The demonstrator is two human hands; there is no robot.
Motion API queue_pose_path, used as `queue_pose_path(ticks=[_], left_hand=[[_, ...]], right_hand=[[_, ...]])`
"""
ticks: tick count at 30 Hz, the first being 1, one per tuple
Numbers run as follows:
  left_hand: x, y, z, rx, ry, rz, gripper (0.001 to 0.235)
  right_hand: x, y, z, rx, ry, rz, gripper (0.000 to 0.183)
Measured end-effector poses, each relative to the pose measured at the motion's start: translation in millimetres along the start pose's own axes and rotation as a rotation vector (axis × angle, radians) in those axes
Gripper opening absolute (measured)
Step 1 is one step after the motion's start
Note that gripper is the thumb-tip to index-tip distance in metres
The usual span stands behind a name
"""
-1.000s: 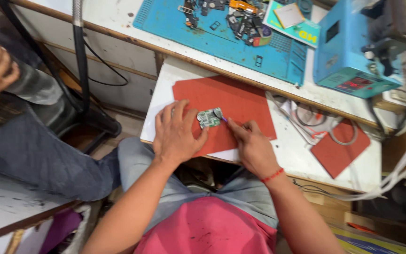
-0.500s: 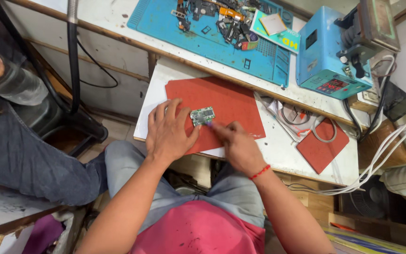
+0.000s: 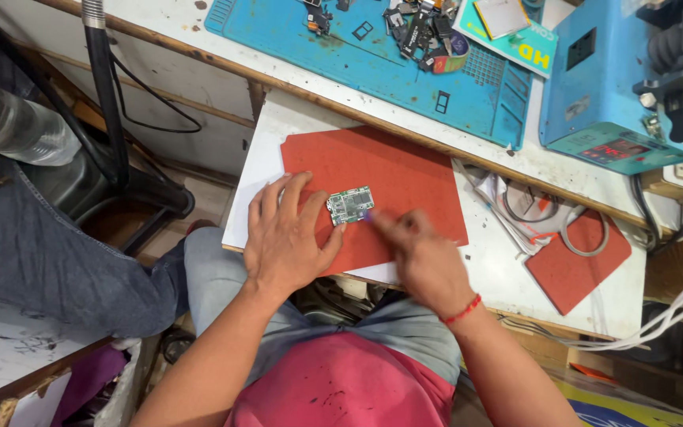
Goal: The person uses a purple plastic tool to scrape and clean the surface of a small green circuit board placed on a red mat. They repeatedly flip the board and scrape different areas. Towards the end, they use a heat gun to apply hot air to the board.
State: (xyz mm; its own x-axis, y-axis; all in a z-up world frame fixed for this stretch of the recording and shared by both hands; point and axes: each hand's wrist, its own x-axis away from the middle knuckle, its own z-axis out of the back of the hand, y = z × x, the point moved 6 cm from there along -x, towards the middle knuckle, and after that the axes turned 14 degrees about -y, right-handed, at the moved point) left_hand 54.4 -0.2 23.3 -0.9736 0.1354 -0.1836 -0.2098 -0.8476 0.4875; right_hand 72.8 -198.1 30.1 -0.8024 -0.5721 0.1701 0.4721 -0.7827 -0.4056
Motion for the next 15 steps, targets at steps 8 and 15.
queue_pose_path(ticks=[8, 15], left_hand=[[3.5, -0.7, 2.4, 0.040, -0.021, 0.038, 0.046], [-0.8, -3.3, 3.0, 0.073, -0.059, 0.071, 0.053]], right_hand=[[-22.7, -2.9, 19.2, 0.091, -0.090, -0.063, 0.055], [-17.6, -7.5, 14.7, 0.053, -0.035, 0.014, 0.049]])
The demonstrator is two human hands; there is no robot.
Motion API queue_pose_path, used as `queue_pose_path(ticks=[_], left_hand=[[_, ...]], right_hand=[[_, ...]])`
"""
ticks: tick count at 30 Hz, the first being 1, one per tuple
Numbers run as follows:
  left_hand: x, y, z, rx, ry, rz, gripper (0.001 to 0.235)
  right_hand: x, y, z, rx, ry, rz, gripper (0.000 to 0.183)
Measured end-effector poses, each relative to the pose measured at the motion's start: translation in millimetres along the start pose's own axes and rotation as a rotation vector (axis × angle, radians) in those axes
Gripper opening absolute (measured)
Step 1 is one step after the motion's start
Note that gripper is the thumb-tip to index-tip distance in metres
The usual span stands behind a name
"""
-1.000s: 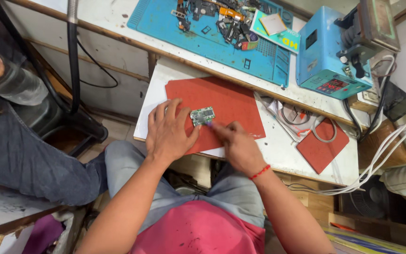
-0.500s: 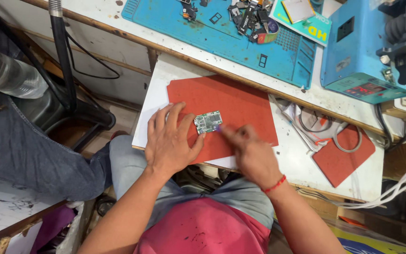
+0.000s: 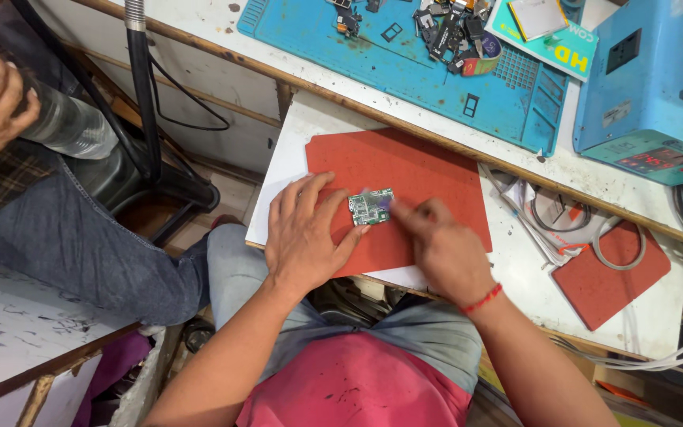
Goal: The person uses a purple plastic tool to scrape and clean the surface of a small green circuit board placed on a red mat. They repeatedly flip the board and scrape different areas. Towards the end, they use a heat gun to apply hot air to the board.
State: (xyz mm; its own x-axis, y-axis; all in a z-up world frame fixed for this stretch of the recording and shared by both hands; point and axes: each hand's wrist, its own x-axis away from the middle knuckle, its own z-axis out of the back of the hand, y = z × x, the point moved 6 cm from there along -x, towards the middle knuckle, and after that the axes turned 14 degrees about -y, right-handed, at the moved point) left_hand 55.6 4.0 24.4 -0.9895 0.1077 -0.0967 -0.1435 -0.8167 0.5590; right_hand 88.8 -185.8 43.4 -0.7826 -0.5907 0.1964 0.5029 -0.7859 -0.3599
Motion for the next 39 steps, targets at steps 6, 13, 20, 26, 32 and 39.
queue_pose_path(ticks=[6, 13, 20, 26, 32, 39], left_hand=[[1.1, 2.4, 2.3, -0.013, 0.016, -0.003, 0.056], [4.8, 4.6, 3.3, 0.034, 0.067, -0.036, 0.058], [35.4, 19.2, -34.2, 0.875, -0.112, 0.116, 0.038], [44.9, 3.6, -61.7, 1.223, 0.092, 0.196, 0.028], [57.7, -1.2, -63.2, 1.333, -0.377, 0.284, 0.033], [80.1, -9.4, -47.4, 1.132, -0.486, 0.321, 0.042]], right_hand=[[-5.4, -6.8, 2.7, 0.028, -0.117, 0.013, 0.053], [6.8, 1.1, -18.5, -0.304, -0.060, 0.020, 0.046], [33.0, -23.0, -51.1, -0.919, 0.243, 0.088, 0.052], [36.0, -46.4, -41.1, -0.704, 0.224, 0.114, 0.068], [0.3, -14.5, 18.5, -0.715, 0.153, 0.323, 0.057], [-20.6, -10.7, 17.4, -0.546, -0.400, 0.479, 0.023]])
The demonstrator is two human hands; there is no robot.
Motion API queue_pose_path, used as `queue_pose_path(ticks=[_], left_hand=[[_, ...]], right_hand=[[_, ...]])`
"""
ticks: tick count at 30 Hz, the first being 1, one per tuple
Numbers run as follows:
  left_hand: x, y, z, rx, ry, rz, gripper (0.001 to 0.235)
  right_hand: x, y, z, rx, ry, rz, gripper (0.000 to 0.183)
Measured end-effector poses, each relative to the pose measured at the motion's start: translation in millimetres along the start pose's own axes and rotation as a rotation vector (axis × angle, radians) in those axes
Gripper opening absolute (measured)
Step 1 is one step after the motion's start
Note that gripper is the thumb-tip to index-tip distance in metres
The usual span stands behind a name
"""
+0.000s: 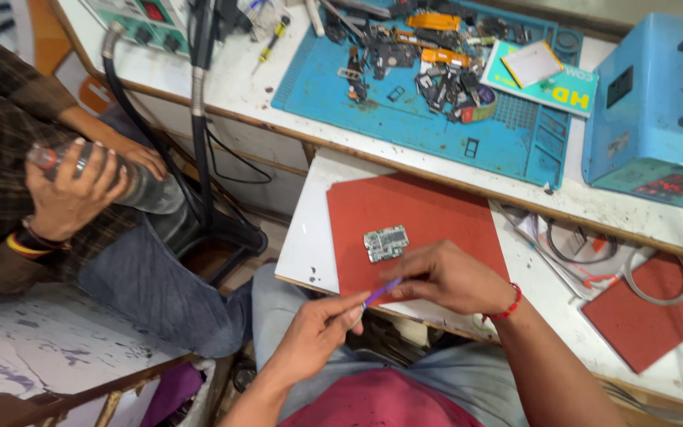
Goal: The person uses a purple plastic tool to scrape and clean the surface of a small green circuit board placed on a red mat. They repeatedly flip the board and scrape different areas. Towards the end, they use a heat gun to apply hot air to the board.
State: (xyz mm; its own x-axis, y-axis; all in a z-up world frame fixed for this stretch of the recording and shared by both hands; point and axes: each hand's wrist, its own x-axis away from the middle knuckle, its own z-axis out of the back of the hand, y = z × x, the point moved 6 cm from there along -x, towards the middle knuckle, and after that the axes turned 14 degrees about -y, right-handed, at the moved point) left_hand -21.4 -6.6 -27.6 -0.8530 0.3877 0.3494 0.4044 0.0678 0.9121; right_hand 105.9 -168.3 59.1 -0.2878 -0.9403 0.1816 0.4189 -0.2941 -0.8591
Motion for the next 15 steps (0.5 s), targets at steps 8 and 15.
queue_pose_path(ticks=[8, 15], left_hand=[[26.7, 8.6, 4.9, 0.034, -0.007, 0.063, 0.048], [27.0, 53.0, -14.2, -0.956, 0.258, -0.044, 0.048]], right_hand=[[-12.9, -2.1, 8.0, 0.238, 0.206, -0.057, 0.040], [-11.1, 30.8, 6.5, 0.309, 0.417, -0.294, 0.045]])
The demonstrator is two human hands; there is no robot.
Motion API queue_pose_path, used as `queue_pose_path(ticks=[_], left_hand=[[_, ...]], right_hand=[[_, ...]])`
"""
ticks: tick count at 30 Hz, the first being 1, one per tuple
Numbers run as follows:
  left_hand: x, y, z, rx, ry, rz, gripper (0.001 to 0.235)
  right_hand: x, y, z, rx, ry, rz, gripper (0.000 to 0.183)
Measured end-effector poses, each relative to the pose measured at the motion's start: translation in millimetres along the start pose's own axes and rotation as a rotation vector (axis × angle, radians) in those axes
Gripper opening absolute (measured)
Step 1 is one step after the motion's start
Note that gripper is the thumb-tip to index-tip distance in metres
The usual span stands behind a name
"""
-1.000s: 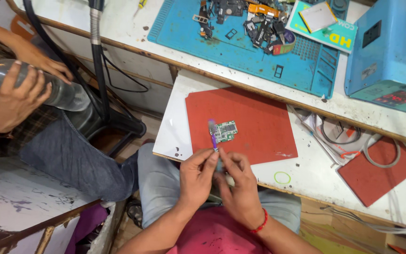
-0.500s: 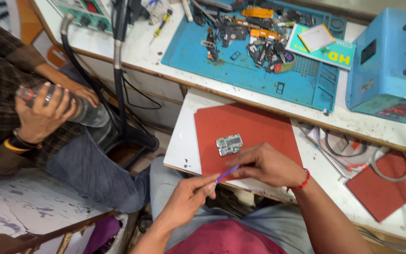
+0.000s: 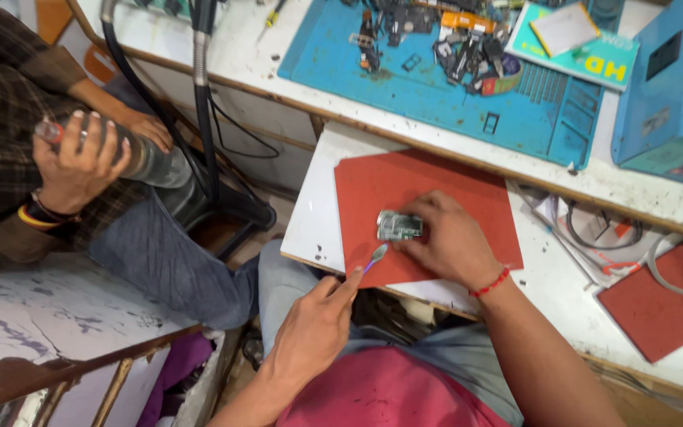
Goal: The person uses a purple plastic tool to scrape and clean the surface of a small green circuit board placed on a red mat. They repeatedly flip the board and scrape different areas. Towards the end, they use a heat gun to apply hot air to the board.
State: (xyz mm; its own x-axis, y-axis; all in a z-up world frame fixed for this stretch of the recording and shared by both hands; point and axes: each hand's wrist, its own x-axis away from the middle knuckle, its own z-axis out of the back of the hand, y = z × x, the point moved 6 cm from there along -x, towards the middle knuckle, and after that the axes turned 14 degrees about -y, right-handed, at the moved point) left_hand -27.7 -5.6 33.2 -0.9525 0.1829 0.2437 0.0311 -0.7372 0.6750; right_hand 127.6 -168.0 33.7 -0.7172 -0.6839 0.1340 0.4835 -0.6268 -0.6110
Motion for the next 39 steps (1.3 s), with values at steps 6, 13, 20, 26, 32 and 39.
queue_pose_path(ticks=[6, 13, 20, 26, 32, 39], left_hand=[[-9.7, 12.6, -0.8, -0.002, 0.003, -0.006, 0.056], [-35.1, 14.4, -2.9, -0.225, -0.013, 0.021, 0.056], [-46.8, 24.7, -15.3, -0.503, -0.064, -0.025, 0.061], [-44.6, 23.5, -2.1, -0.460, 0.053, 0.056, 0.058], [-51.1, 18.3, -11.7, -0.459, 0.018, 0.023, 0.058], [-58.6, 15.5, -31.0, -0.502, -0.005, -0.049, 0.058]], right_hand=[[12.3, 9.2, 1.0, -0.053, -0.017, -0.031, 0.051], [8.7, 17.0, -8.3, -0.017, -0.016, 0.114, 0.049], [4.8, 18.0, -5.8, -0.014, 0.013, 0.111, 0.050], [17.9, 17.8, -4.6, 0.023, 0.005, 0.153, 0.045], [15.3, 24.0, -1.0, -0.061, -0.005, 0.060, 0.039], [12.8, 31.2, 1.0, -0.100, -0.030, 0.090, 0.032]])
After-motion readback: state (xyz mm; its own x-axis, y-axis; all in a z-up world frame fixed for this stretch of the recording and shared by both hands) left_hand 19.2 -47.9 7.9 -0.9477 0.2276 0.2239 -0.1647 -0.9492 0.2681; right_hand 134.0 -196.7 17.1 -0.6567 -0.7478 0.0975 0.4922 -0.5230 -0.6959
